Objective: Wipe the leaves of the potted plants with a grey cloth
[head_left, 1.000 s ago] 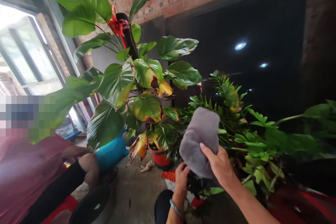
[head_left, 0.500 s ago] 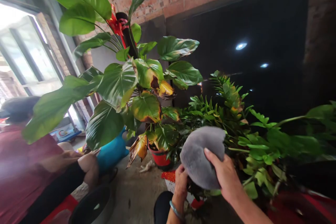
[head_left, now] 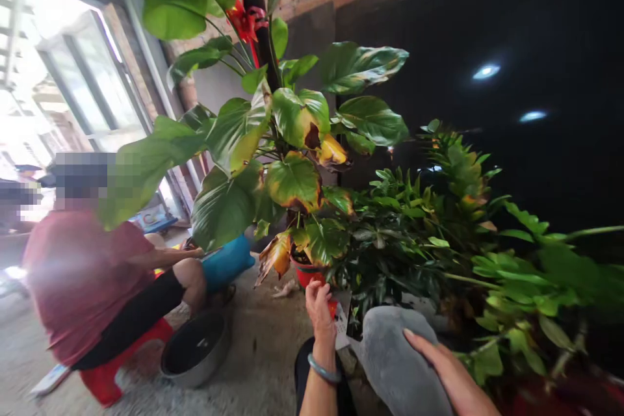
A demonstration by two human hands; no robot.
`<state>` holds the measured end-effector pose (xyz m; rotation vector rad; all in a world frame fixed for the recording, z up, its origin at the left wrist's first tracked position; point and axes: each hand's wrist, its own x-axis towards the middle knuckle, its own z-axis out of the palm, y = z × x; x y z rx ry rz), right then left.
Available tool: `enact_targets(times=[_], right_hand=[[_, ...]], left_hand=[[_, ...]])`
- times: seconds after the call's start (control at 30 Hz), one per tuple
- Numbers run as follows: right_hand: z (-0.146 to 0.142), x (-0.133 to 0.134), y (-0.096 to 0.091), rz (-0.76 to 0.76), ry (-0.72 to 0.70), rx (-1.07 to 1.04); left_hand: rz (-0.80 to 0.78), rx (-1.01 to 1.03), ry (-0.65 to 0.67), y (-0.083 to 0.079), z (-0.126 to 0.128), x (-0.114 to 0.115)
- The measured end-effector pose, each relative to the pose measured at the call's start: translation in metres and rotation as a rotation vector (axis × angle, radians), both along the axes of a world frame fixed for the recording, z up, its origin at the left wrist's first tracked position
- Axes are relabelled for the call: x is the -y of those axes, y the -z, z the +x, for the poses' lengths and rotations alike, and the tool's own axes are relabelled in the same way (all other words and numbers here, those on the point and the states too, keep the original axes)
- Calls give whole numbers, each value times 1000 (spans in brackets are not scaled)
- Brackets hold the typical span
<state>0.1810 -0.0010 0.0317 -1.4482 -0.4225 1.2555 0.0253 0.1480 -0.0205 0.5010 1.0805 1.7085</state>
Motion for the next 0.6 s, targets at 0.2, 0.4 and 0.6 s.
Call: enact_targets(times=[0.2,0.4,0.6], right_hand=[[0,2,-19,29,-99,219],[0,3,-101,113,60,184],[-13,-60,-148,389,240,-36]], left_hand=[[149,-8,228,-27,6,-12],[22,-295,-84,-12,-19,-35],[3,-494,97,19,-6,-35]])
